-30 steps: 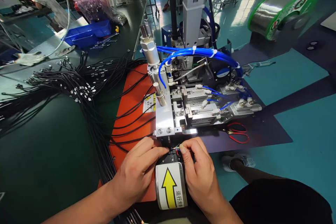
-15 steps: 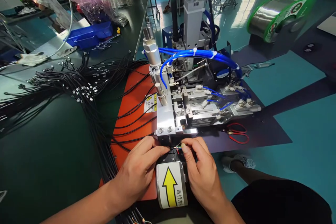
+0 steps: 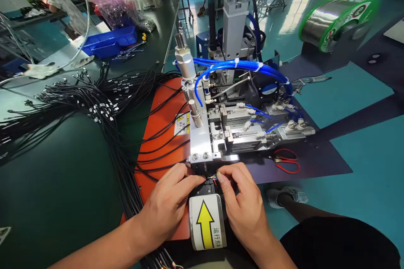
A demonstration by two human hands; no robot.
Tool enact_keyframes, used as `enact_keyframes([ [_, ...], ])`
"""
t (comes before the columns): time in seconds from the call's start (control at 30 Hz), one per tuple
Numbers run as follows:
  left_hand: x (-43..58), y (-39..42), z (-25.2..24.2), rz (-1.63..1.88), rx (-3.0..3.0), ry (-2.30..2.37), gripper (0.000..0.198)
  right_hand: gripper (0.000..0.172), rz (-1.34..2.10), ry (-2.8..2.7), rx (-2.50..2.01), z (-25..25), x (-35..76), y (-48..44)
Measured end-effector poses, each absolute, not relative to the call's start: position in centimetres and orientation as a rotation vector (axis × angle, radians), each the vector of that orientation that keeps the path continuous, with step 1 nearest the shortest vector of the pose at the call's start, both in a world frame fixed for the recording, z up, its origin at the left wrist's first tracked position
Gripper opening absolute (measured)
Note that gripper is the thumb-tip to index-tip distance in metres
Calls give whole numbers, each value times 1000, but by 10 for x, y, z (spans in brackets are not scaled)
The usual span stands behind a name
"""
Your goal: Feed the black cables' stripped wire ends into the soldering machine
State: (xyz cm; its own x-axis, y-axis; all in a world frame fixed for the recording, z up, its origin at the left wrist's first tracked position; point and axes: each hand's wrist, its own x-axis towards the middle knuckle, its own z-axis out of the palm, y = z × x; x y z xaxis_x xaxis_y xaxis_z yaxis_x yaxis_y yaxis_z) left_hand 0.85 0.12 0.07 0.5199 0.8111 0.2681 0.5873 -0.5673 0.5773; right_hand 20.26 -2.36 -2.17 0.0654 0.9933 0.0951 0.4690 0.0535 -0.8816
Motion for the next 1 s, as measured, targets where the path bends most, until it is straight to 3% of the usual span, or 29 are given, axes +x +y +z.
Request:
enact_keyframes([
  [1.0, 9, -1, 4, 597, 2417, 1168, 23, 18, 866, -1539, -1547, -22, 204, -23],
])
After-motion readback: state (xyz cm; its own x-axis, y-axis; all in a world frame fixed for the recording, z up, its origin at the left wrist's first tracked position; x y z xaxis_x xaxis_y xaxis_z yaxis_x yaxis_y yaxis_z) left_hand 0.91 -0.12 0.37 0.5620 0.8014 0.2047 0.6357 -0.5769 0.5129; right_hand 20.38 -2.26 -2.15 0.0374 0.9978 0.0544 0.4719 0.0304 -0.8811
